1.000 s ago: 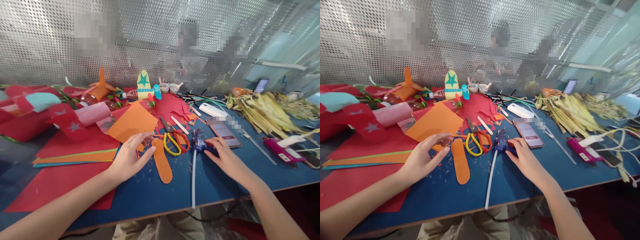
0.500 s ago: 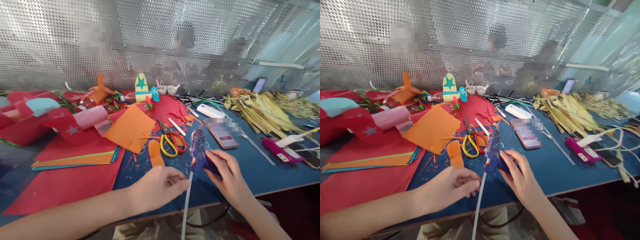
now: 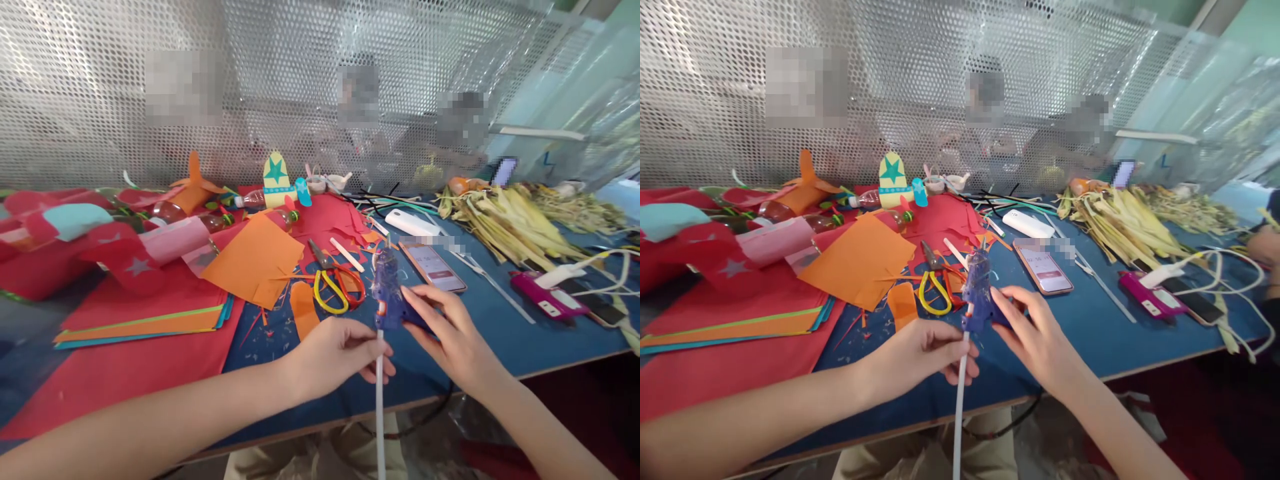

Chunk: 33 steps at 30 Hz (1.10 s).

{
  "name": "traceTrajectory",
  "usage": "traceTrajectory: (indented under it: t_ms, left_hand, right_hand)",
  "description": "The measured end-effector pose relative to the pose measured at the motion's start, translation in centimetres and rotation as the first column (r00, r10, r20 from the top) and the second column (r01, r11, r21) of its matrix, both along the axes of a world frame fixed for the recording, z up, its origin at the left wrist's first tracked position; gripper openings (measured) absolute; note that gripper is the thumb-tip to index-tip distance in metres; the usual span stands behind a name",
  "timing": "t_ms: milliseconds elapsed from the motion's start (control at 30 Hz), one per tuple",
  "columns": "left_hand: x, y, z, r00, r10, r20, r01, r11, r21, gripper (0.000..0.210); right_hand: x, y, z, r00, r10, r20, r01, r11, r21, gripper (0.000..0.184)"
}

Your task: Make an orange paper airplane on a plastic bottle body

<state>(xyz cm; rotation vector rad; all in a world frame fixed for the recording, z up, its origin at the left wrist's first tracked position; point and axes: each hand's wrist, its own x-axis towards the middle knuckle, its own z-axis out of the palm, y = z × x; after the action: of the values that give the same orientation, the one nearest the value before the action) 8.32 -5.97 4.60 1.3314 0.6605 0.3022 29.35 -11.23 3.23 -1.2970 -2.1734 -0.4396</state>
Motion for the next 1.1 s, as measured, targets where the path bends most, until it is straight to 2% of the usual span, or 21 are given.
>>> traceTrajectory:
  t_ms: [100, 200, 233, 267, 367, 400, 467, 567, 700, 800, 867, 933, 967, 1033, 1067, 1100]
  left_hand:
    - [-0.1, 0.7, 0.7, 0.999, 0.005, -0.053, 0.004, 0.983, 0.186, 0.030]
    - [-1.5, 1.3, 1.9, 0.993, 0.077, -0.086, -0.036, 0.917, 0.398, 0.029]
    - [-2.2, 1.5, 2.4, 0.990, 0.113, -0.078, -0.063, 0.877, 0.476, 0.025]
    - [-3.0, 1.7, 2.9, 0.981, 0.181, -0.062, -0.114, 0.814, 0.569, 0.023]
    - [-5.7, 2.9, 3.9, 0.928, 0.373, -0.003, -0.237, 0.597, 0.767, 0.022]
    - [-6.6, 3.4, 4.0, 0.909, 0.417, 0.007, -0.258, 0.549, 0.795, 0.023]
    - [-8.4, 4.5, 3.8, 0.883, 0.470, -0.009, -0.262, 0.507, 0.821, 0.024]
    - [-10.7, 5.5, 2.8, 0.843, 0.535, -0.061, -0.241, 0.476, 0.845, 0.024]
    - [-12.8, 6.3, 1.4, 0.785, 0.610, -0.110, -0.187, 0.401, 0.897, 0.020]
    - [-13.8, 7.2, 1.0, 0.709, 0.703, -0.049, -0.172, 0.240, 0.955, 0.015]
    - [-14.1, 8.0, 1.0, 0.645, 0.763, 0.030, -0.172, 0.107, 0.979, 0.019]
    - [-14.2, 8.7, 1.1, 0.615, 0.786, 0.064, -0.149, 0.036, 0.988, 0.018]
    - [-14.2, 8.9, 1.2, 0.619, 0.784, 0.048, -0.122, 0.036, 0.992, 0.015]
    - [-14.1, 9.0, 1.3, 0.658, 0.751, -0.052, -0.026, 0.091, 0.996, 0.013]
    - [-14.0, 8.8, 1.3, 0.678, 0.726, -0.117, 0.034, 0.129, 0.991, 0.014]
    - [-13.9, 8.5, 1.2, 0.676, 0.721, -0.155, 0.076, 0.140, 0.987, 0.015]
  right_hand:
    - [1.7, 2.3, -0.3, 1.000, -0.021, -0.012, 0.020, 0.995, -0.100, 0.048]
    - [3.2, 4.7, -1.2, 0.996, -0.086, 0.008, 0.086, 0.983, -0.161, 0.037]
    - [3.5, 5.3, -1.6, 0.995, -0.102, 0.019, 0.104, 0.979, -0.173, 0.035]
    - [3.7, 5.9, -2.0, 0.993, -0.115, 0.030, 0.118, 0.977, -0.180, 0.034]
    - [4.0, 7.2, -3.1, 0.989, -0.132, 0.066, 0.142, 0.972, -0.186, 0.035]
    - [4.1, 7.5, -3.4, 0.987, -0.137, 0.079, 0.149, 0.971, -0.186, 0.035]
    - [4.4, 8.0, -4.0, 0.983, -0.154, 0.097, 0.170, 0.967, -0.189, 0.035]
    - [4.9, 8.2, -4.3, 0.977, -0.179, 0.112, 0.199, 0.960, -0.197, 0.036]
    - [4.1, 7.7, -2.4, 0.958, -0.211, 0.194, 0.247, 0.951, -0.183, 0.039]
    - [0.9, 7.3, -0.2, 0.974, -0.194, 0.115, 0.210, 0.967, -0.144, 0.042]
    - [-2.1, 7.4, 0.8, 0.996, -0.087, 0.034, 0.092, 0.965, -0.244, 0.039]
    - [-5.2, 7.7, 1.2, 0.998, 0.047, -0.050, -0.063, 0.924, -0.376, 0.037]
    - [-6.6, 8.0, 1.1, 0.992, 0.094, -0.084, -0.121, 0.892, -0.436, 0.038]
    - [-8.8, 8.5, 0.8, 0.982, 0.135, -0.130, -0.182, 0.850, -0.494, 0.034]
    - [-9.5, 8.7, 0.6, 0.978, 0.143, -0.150, -0.201, 0.831, -0.519, 0.026]
    - [-10.0, 8.8, 0.4, 0.973, 0.148, -0.177, -0.221, 0.813, -0.538, 0.017]
